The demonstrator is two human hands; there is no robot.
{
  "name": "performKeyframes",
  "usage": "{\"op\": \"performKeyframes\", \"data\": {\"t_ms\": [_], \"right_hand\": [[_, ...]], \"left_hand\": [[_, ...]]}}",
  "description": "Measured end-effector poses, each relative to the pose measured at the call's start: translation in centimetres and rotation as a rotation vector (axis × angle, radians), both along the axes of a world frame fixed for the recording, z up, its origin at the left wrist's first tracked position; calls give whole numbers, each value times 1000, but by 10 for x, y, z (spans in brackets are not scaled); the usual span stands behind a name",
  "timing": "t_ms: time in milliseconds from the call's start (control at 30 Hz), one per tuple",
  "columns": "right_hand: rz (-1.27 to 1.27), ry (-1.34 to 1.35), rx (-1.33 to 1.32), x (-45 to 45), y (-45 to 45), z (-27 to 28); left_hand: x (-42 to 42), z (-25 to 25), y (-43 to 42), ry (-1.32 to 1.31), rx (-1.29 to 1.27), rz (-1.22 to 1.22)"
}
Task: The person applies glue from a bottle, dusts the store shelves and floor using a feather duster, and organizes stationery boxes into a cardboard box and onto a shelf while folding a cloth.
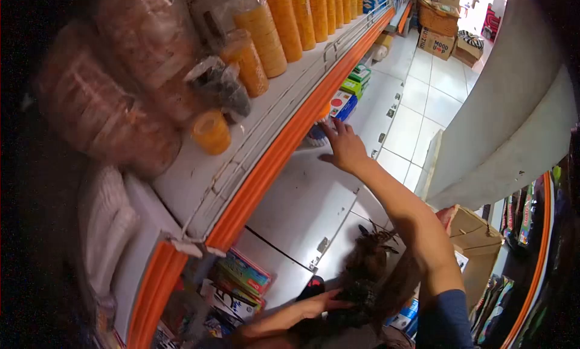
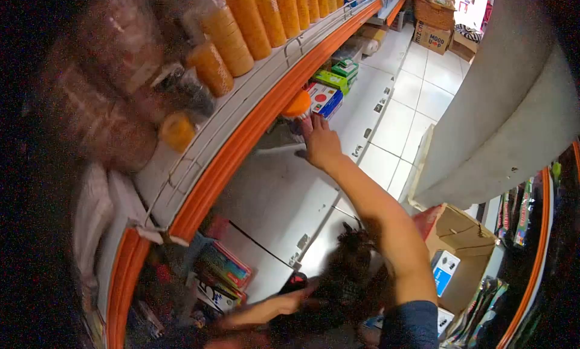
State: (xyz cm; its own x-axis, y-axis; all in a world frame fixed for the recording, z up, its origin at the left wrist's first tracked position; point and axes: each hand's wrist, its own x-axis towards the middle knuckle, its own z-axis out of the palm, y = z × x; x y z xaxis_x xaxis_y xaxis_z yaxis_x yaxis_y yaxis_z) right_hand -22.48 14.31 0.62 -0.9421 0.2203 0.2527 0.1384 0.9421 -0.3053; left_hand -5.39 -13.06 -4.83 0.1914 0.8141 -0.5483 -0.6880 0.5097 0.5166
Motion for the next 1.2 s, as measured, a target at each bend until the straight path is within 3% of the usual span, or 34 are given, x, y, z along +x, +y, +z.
{"op": "performKeyframes", "data": {"t_ms": [133, 233, 267, 367, 533, 633, 800, 933, 1033, 1067, 1133, 1200], "right_hand": [[-90, 78, -119, -70, 10, -16], [-212, 273, 242, -103, 9, -33], [-228, 286, 235, -110, 9, -35], [-227, 168, 370, -118, 3, -48], [-196, 107, 323, -101, -5, -21], [-125, 48, 22, -96, 6, -10], [-180, -130, 0, -56, 14, 8], [-227, -147, -183, 1, 37, 16], [-152, -18, -586, 67, 61, 27], [-169, -28, -577, 92, 62, 42], [-212, -22, -1094, 146, 53, 69], [-270, -28, -1050, 186, 44, 78]], "left_hand": [[-10, 16, -2, -10, -132, -6], [-12, 11, -2, 25, -177, 26], [-12, 1, -5, 41, -184, 14], [-2, -42, -21, 7, -129, 81], [-8, -9, -11, 19, -217, 47], [-9, -1, -8, -12, -152, 69], [-1, -9, -3, -7, -187, 46], [7, -29, -9, 124, -63, 0], [5, -6, -4, -76, -74, 78], [8, -7, -3, -66, -134, 164], [8, 1, -1, -61, -196, 240], [6, 13, 4, -28, -38, 339]]}}
